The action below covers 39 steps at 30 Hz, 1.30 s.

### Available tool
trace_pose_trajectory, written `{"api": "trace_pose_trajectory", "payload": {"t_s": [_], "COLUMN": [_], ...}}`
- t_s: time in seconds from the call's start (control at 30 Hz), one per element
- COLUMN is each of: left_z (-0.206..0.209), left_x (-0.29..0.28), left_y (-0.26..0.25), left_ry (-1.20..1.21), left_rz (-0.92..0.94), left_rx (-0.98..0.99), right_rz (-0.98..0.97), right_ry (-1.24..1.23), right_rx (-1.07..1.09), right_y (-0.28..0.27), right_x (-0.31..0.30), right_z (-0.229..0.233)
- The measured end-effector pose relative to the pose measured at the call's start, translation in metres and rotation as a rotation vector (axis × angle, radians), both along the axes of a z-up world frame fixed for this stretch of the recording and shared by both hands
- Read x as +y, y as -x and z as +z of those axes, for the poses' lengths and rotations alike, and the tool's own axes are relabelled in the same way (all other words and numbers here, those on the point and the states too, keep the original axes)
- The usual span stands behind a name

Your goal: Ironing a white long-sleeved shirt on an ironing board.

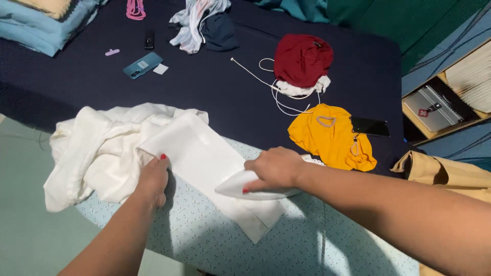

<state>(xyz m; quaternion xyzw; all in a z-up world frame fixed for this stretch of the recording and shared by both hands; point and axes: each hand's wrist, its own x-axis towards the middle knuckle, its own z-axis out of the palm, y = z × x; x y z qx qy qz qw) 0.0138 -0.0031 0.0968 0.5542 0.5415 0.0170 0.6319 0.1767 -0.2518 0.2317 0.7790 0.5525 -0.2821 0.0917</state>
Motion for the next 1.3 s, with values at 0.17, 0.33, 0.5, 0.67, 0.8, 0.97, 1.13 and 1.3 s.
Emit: {"api": "trace_pose_trajectory", "payload": {"t_s": [0.17, 0.33, 0.5, 0.67, 0.8, 0.97, 1.13, 1.3], "left_z": [0.001, 0.002, -0.027, -0.021, -0.056, -0.025, -0.042, -0.059], "left_x": [-0.001, -0.004, 0.006, -0.002, -0.005, -0.026, -0.013, 0.002], "left_y": [0.0, -0.001, -0.001, -0.011, -0.015, -0.026, -0.024, -0.012], "left_ry": [0.069, 0.131, 0.049, -0.195, -0.43, -0.617, -0.494, -0.514], "left_rz": [0.078, 0.157, 0.101, -0.102, -0.074, -0.093, -0.056, -0.138], "left_rx": [0.058, -0.061, -0.058, 0.112, 0.132, 0.394, 0.381, 0.302], "right_rz": [-0.007, 0.002, -0.158, -0.454, -0.594, -0.714, -0.651, -0.685], "right_ry": [-0.049, -0.027, 0.035, 0.079, 0.008, -0.115, 0.199, 0.153], "right_rx": [0.002, 0.022, -0.014, -0.045, -0.095, -0.053, 0.091, 0.062], "right_y": [0.002, 0.028, 0.024, -0.007, -0.006, 0.029, 0.065, 0.082], "right_x": [0.008, 0.032, 0.025, -0.02, -0.07, -0.113, -0.134, -0.124], "right_z": [-0.008, -0.009, 0.008, 0.004, 0.023, 0.04, 0.026, 0.004]}}
